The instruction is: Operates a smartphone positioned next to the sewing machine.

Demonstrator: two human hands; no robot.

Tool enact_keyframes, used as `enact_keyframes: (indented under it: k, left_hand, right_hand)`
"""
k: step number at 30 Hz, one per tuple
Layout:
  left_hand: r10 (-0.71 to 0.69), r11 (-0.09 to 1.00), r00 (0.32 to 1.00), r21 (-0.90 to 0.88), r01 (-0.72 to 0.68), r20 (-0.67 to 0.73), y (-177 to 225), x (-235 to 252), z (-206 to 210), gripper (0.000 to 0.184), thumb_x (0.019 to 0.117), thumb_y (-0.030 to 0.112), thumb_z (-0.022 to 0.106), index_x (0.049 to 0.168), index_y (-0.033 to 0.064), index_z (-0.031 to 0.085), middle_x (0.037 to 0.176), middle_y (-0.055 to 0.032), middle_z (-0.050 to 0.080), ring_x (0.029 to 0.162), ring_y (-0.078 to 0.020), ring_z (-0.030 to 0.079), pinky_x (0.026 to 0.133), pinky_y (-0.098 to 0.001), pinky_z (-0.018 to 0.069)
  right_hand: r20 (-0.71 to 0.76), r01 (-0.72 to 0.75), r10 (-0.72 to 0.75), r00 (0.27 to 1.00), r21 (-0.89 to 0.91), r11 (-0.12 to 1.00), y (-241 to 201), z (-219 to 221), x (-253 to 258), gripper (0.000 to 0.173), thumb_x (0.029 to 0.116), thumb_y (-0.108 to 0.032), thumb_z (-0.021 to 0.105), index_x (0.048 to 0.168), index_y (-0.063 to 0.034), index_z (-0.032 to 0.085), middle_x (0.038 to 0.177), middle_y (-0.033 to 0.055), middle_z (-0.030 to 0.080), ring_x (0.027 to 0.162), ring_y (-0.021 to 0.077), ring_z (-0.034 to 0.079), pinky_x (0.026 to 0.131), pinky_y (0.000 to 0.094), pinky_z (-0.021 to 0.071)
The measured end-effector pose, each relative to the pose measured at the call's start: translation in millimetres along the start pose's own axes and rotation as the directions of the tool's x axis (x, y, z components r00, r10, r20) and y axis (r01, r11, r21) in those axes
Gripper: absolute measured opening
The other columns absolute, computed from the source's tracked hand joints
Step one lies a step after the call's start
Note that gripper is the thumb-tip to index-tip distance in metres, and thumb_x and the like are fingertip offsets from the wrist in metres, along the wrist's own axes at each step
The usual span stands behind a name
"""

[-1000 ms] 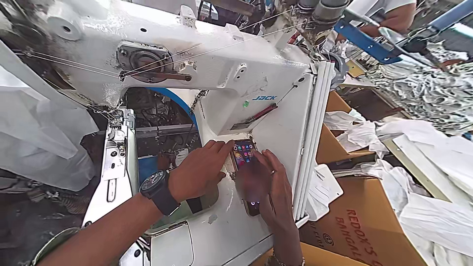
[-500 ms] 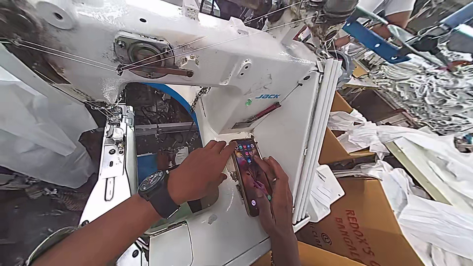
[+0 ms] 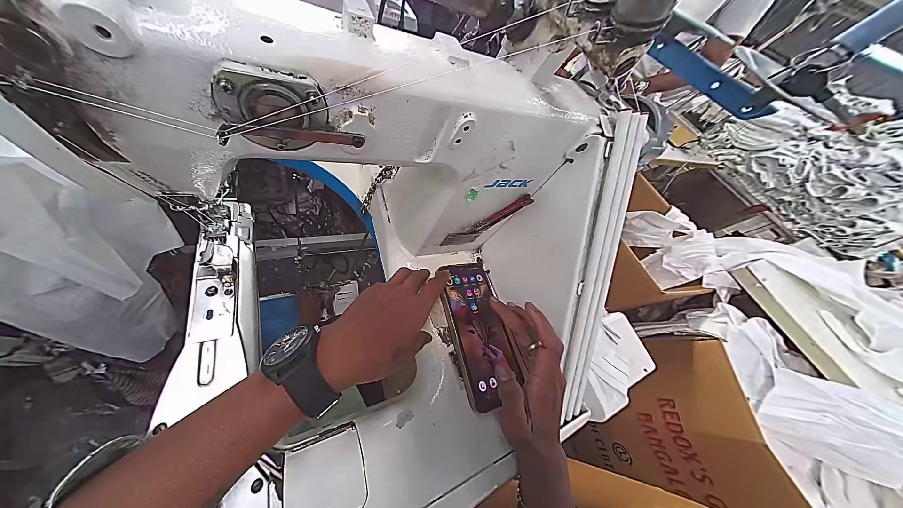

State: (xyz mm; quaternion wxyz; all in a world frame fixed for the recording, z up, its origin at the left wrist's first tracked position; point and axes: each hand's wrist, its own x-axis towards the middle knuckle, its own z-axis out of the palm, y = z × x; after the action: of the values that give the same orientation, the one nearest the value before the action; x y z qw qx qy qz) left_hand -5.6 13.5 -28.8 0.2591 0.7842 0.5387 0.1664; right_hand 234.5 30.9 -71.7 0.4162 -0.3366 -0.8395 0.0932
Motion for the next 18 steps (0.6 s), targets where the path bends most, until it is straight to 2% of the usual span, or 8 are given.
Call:
enact_keyframes:
  k: [3, 6, 8, 10, 11, 13, 15, 18]
  left_hand:
    - [0.004, 1.0, 1.0, 0.002, -0.004, -0.001, -1.0, 0.3, 0.5, 0.072, 0.0972, 0.021, 0.07, 0.158, 0.0035, 0.034, 0.146, -0.0225, 0.051, 0.136, -0.0404, 0.049, 0.102, -0.0518, 0.0485]
    - [0.019, 1.0, 1.0, -0.001, -0.019, -0.022, -3.7, 1.6, -0.3, 0.071, 0.0962, 0.018, 0.07, 0.156, 0.002, 0.036, 0.145, -0.0221, 0.051, 0.136, -0.0398, 0.049, 0.101, -0.0518, 0.0492]
    - [0.029, 0.999, 0.998, -0.019, -0.03, -0.059, -6.7, 1.2, 1.0, 0.07, 0.0954, 0.016, 0.071, 0.155, 0.0007, 0.038, 0.144, -0.0226, 0.053, 0.135, -0.0405, 0.05, 0.101, -0.0528, 0.0487]
    - [0.039, 0.999, 0.997, -0.018, -0.04, -0.06, -7.5, 0.2, 3.1, 0.069, 0.096, 0.017, 0.07, 0.155, 0.0012, 0.038, 0.143, -0.0222, 0.053, 0.133, -0.0406, 0.051, 0.1, -0.0527, 0.0489]
    - [0.043, 0.999, 0.997, -0.012, -0.044, -0.059, -7.1, 0.5, 3.4, 0.069, 0.0964, 0.019, 0.07, 0.156, 0.0017, 0.038, 0.143, -0.0221, 0.054, 0.133, -0.0404, 0.052, 0.099, -0.0525, 0.0495]
    - [0.048, 0.999, 0.997, -0.002, -0.048, -0.06, -6.7, 0.6, 4.1, 0.068, 0.0968, 0.02, 0.07, 0.155, 0.0028, 0.038, 0.142, -0.0213, 0.054, 0.131, -0.0396, 0.053, 0.097, -0.052, 0.0509]
    - [0.046, 0.999, 0.997, 0.01, -0.045, -0.062, -6.0, 0.0, 4.4, 0.068, 0.0971, 0.022, 0.07, 0.155, 0.0035, 0.039, 0.142, -0.0203, 0.055, 0.13, -0.0385, 0.054, 0.096, -0.0507, 0.0516]
    - [0.038, 0.999, 0.998, 0.018, -0.037, -0.056, -5.6, -0.8, 4.5, 0.069, 0.0972, 0.023, 0.07, 0.155, 0.0029, 0.038, 0.143, -0.021, 0.054, 0.13, -0.0389, 0.054, 0.097, -0.0506, 0.0511]
  right_hand:
    - [-0.059, 0.001, 0.0, 0.998, 0.016, 1.0, 0.8, -3.3, -5.0, 0.065, 0.108, -0.054, 0.035, 0.149, -0.0035, 0.036, 0.139, 0.0102, 0.064, 0.134, 0.0114, 0.055, 0.115, 0.0282, 0.0422]
    - [-0.093, -0.04, 0.038, 0.995, -0.025, 0.999, -2.8, -11.8, -20.7, 0.053, 0.1051, -0.044, 0.048, 0.148, -0.0134, 0.038, 0.14, 0.0037, 0.064, 0.133, 0.008, 0.056, 0.11, 0.0262, 0.0472]
    - [-0.092, -0.064, 0.055, 0.994, -0.091, 0.994, -3.7, -15.8, -30.4, 0.045, 0.1005, -0.034, 0.052, 0.138, -0.0088, 0.05, 0.136, 0.0082, 0.065, 0.132, 0.01, 0.056, 0.108, 0.0242, 0.0475]
    - [-0.104, -0.069, 0.046, 0.993, -0.23, 0.971, -9.1, -16.4, -36.3, 0.033, 0.0985, -0.028, 0.051, 0.116, -0.0031, 0.064, 0.122, 0.0159, 0.07, 0.128, 0.0155, 0.059, 0.108, 0.0232, 0.0434]
    - [-0.124, -0.067, 0.03, 0.992, -0.304, 0.95, -11.2, -16.0, -37.4, 0.031, 0.0981, -0.025, 0.049, 0.105, -0.0025, 0.068, 0.117, 0.0188, 0.072, 0.125, 0.0185, 0.061, 0.108, 0.0236, 0.0416]
    - [-0.188, -0.076, 0.002, 0.982, -0.389, 0.918, -13.0, -15.2, -38.6, 0.03, 0.0986, -0.019, 0.047, 0.091, -0.0024, 0.071, 0.11, 0.0205, 0.074, 0.119, 0.0206, 0.065, 0.106, 0.0232, 0.0434]
    - [-0.232, -0.086, -0.012, 0.973, -0.409, 0.909, -12.4, -14.3, -39.2, 0.029, 0.0978, -0.015, 0.048, 0.086, -0.0021, 0.071, 0.106, 0.0196, 0.075, 0.115, 0.0197, 0.067, 0.104, 0.0217, 0.046]
    - [-0.238, -0.091, -0.012, 0.971, -0.419, 0.903, -13.2, -12.2, -39.9, 0.028, 0.0935, -0.012, 0.05, 0.083, -0.0012, 0.074, 0.104, 0.0193, 0.076, 0.111, 0.0205, 0.069, 0.101, 0.0209, 0.0466]
